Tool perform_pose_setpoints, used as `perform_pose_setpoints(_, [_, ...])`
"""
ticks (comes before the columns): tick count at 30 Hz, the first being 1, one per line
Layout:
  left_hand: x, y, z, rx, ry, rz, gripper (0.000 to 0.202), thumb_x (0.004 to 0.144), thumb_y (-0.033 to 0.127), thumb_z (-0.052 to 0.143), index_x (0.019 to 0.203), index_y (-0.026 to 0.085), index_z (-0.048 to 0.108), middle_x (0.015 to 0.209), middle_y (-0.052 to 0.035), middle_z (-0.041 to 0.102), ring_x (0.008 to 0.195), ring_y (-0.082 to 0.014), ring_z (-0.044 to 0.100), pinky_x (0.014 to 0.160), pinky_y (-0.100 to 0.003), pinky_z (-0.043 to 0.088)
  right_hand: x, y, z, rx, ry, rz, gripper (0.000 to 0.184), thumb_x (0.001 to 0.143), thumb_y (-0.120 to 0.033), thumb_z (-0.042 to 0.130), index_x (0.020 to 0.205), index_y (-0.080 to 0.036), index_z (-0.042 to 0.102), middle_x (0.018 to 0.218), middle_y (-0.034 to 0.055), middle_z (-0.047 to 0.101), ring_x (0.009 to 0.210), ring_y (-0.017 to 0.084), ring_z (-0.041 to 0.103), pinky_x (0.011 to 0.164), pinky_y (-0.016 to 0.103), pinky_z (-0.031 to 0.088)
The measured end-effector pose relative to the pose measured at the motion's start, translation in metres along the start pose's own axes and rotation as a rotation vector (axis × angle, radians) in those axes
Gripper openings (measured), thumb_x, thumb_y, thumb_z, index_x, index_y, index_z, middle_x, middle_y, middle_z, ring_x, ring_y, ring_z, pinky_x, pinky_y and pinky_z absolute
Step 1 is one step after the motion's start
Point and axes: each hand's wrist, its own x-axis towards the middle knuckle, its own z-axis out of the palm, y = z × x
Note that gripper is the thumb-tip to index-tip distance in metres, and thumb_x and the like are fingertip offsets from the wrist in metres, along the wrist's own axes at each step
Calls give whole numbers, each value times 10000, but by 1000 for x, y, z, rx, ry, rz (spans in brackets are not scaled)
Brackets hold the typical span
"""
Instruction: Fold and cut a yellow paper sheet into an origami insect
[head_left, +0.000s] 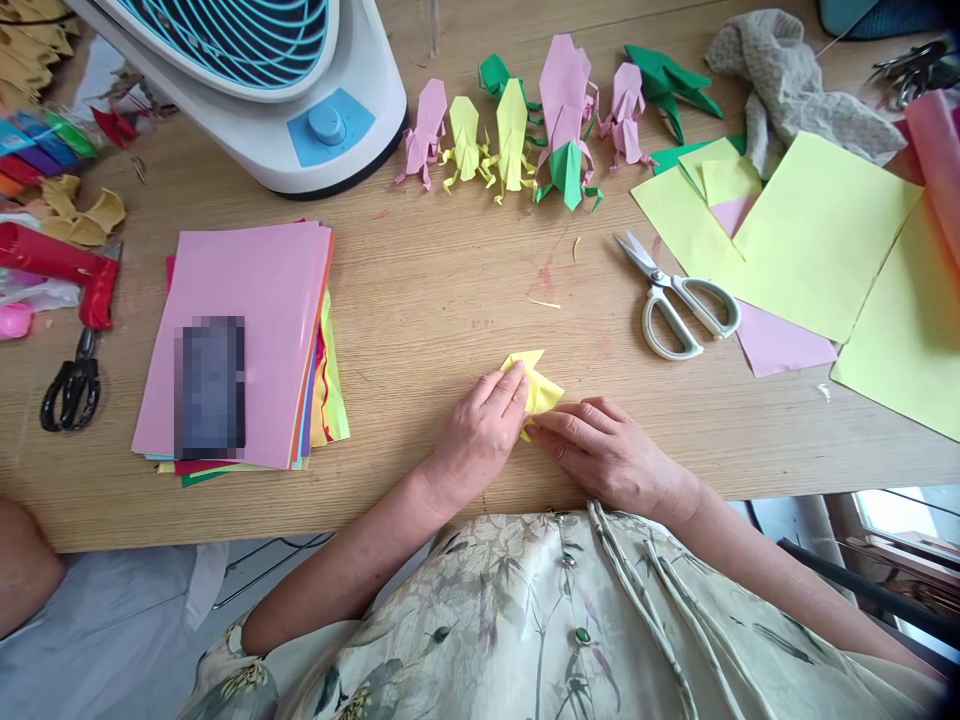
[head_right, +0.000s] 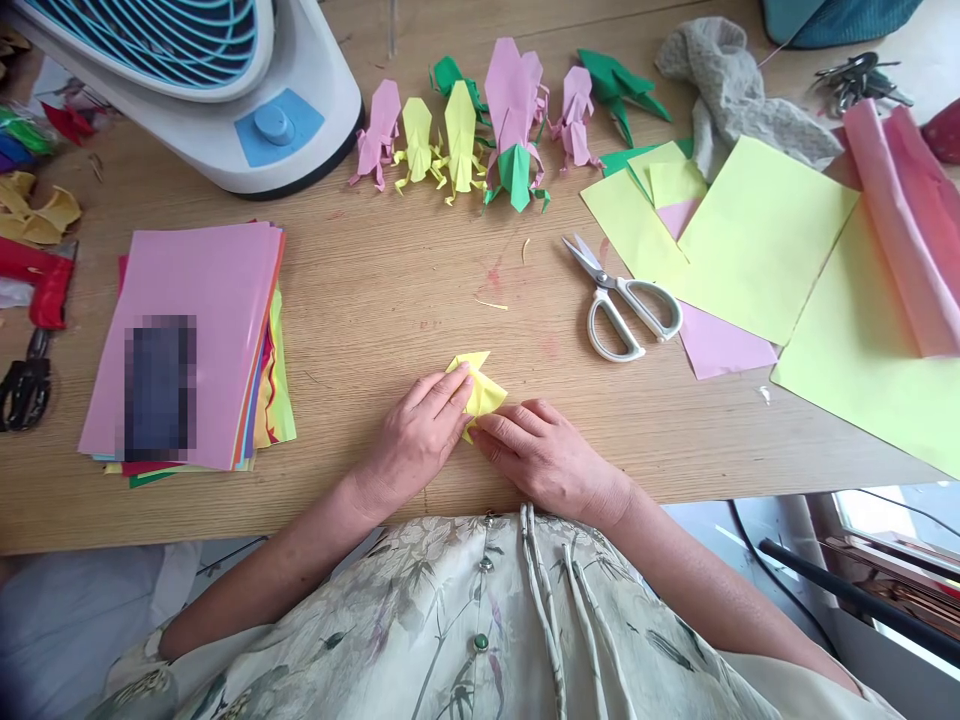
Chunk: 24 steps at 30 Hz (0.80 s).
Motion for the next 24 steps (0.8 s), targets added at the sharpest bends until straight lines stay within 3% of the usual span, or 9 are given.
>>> perform_pose_setpoints(5, [-1, -2, 4, -108, 36, -26, 345, 991, 187, 441, 1279, 49, 571, 1380, -179, 575, 1237, -258, 548, 1049, -399, 491, -1, -1, 1, 5, -19, -7, 300, 972, -112, 450, 1176, -137, 668, 1142, 124, 669, 834, 200, 530, 729, 370, 407])
perform_pose_setpoints(11, [0, -1, 6, -173, 70, -78, 379, 985, 335, 498, 1239, 69, 591, 1346, -162, 600, 1199, -250, 569, 1033, -387, 497, -4, -2, 2, -19, -46, -12, 267, 958, -119, 495, 1161, -128, 668, 1011, 101, 667, 778, 189, 497, 693, 356, 386])
perform_pose_setpoints(14, [0, 1, 5, -148, 58, -77, 401, 979, 339, 511, 1256, 57, 577, 1356, -174, 591, 1217, -257, 563, 1045, -389, 489, -6, -2, 2, -30, 13, -6, 255, 946, -107, 511, 1142, -133, 672, 878, 74, 645, 728, 180, 482, 666, 349, 375])
perform_pose_setpoints(19, [-1, 4, 4, -119, 45, -99, 411, 975, 328, 517, 1291, 69, 564, 1364, -166, 588, 1203, -262, 582, 1045, -392, 492, -4, -1, 6, -47, 124, 207, 399, 947, -128, 484, 1339, -151, 555, 834, 70, 597, 733, 198, 493, 656, 346, 387])
perform_pose_setpoints(22, [-1, 5, 5, -74, 62, -81, 425, 977, 328, 515, 1293, 50, 566, 1346, -177, 602, 1209, -256, 584, 1044, -376, 496, 3, -2, 11, -130, 79, 308, 460, 956, -178, 490, 1414, -145, 478, 853, 83, 581, 748, 220, 487, 651, 353, 387])
perform_pose_setpoints(24, [-2, 6, 6, -39, 69, -72, 428, 979, 321, 511, 1290, 34, 571, 1346, -185, 604, 1212, -250, 586, 1051, -362, 493, 7, -3, 14, -183, 37, 332, 414, 963, -212, 496, 1370, -140, 518, 836, 82, 565, 746, 222, 477, 648, 353, 377])
